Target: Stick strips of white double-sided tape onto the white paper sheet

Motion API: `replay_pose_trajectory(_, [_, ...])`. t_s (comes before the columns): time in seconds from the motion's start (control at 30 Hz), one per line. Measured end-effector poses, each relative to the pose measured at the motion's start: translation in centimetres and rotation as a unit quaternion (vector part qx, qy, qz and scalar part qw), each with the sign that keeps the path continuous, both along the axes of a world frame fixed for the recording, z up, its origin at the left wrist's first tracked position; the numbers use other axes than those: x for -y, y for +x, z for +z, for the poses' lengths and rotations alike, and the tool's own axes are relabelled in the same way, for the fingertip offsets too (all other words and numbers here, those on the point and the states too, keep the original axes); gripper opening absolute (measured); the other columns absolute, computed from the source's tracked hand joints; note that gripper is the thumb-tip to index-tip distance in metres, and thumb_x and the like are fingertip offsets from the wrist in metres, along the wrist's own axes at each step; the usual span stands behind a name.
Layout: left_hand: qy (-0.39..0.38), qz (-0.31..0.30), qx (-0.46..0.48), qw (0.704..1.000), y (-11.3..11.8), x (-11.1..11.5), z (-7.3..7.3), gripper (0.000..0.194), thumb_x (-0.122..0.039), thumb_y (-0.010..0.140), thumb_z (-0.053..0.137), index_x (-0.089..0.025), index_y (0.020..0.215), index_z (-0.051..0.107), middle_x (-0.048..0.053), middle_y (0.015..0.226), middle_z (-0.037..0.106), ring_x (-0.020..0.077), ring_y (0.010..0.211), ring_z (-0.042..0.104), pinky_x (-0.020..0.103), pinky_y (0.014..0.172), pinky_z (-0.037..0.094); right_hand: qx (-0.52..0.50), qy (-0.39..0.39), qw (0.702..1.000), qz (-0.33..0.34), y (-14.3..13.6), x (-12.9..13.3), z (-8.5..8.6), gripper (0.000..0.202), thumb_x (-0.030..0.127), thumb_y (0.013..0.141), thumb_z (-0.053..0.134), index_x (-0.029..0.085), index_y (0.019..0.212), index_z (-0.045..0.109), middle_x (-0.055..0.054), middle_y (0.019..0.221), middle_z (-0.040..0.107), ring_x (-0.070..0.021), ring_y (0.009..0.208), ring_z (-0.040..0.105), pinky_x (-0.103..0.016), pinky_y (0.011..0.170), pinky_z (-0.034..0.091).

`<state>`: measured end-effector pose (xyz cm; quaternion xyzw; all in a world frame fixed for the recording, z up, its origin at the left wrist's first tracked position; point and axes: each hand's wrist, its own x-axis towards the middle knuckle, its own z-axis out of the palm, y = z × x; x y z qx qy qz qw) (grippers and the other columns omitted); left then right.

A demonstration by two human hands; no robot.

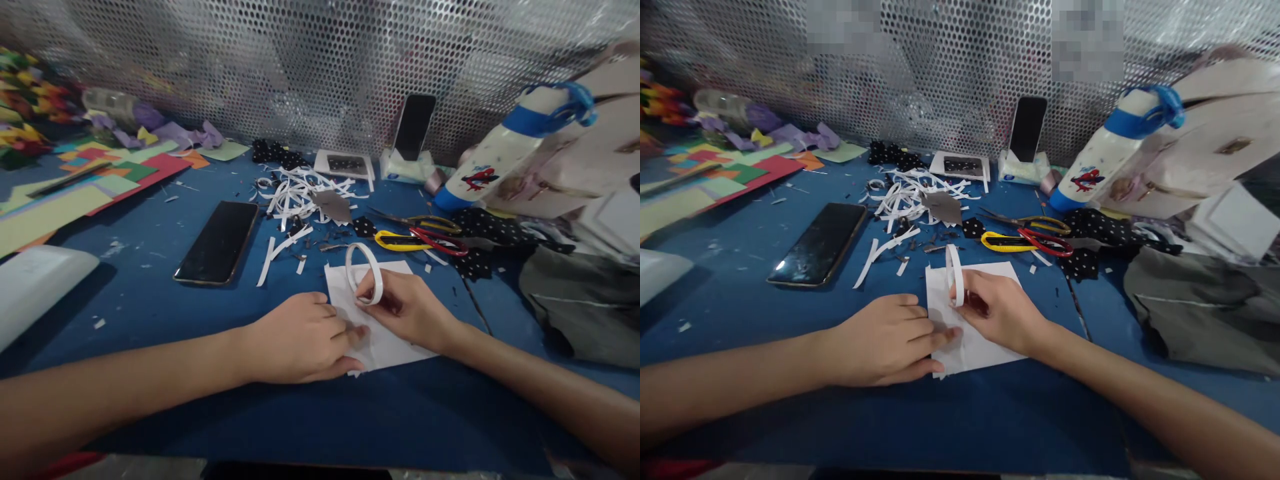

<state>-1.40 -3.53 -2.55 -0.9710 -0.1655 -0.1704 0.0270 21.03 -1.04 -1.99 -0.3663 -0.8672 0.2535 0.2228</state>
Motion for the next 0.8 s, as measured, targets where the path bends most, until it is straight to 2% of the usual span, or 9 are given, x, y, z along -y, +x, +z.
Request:
replay_pose_trajectory(0.4, [-0.022,-0.005,0.012,1.0,0.0,-0.2,0.1,0.04,-0.037,0.101,0.035,-0.014,0.11,0.066,0.001,0.069,0.069,0.0178,0.062,0.063,0.034,0.058,0.043,-0.004,-0.014,1.0,-0.021,-0.1,-0.9,-0.7,0.008,0.017,0.083,0.062,0.019,0.09,0.062,0.001,0.077,0.061,-0.0101,0.063,0.051,-0.023,0.056,0.037])
replay_pose_trajectory(0.67, [-0.019,-0.024,0.026,0.999,0.1,-0.3,-0.1,0.042,-0.036,0.102,0.031,-0.013,0.109,0.065,0.001,0.067,0.067,0.0176,0.061,0.062,0.033,0.059,0.042,0.025,0.004,1.0,-0.013,-0.4,-1.0,-0.1,0.008,0.012,0.08,0.061,0.019,0.082,0.058,0.004,0.072,0.056,-0.0093,0.062,0.048,-0.023,0.056,0.033])
replay_pose_trajectory(0.8, [-0.015,-0.02,0.022,0.999,0.1,-0.3,0.2,0.041,-0.035,0.102,0.031,-0.013,0.11,0.064,0.001,0.067,0.066,0.0176,0.061,0.061,0.033,0.057,0.04,-0.014,-0.007,0.999,-0.034,-0.6,-1.0,0.1,0.01,0.021,0.083,0.064,0.019,0.09,0.057,0.004,0.073,0.057,-0.0084,0.057,0.046,-0.023,0.053,0.033])
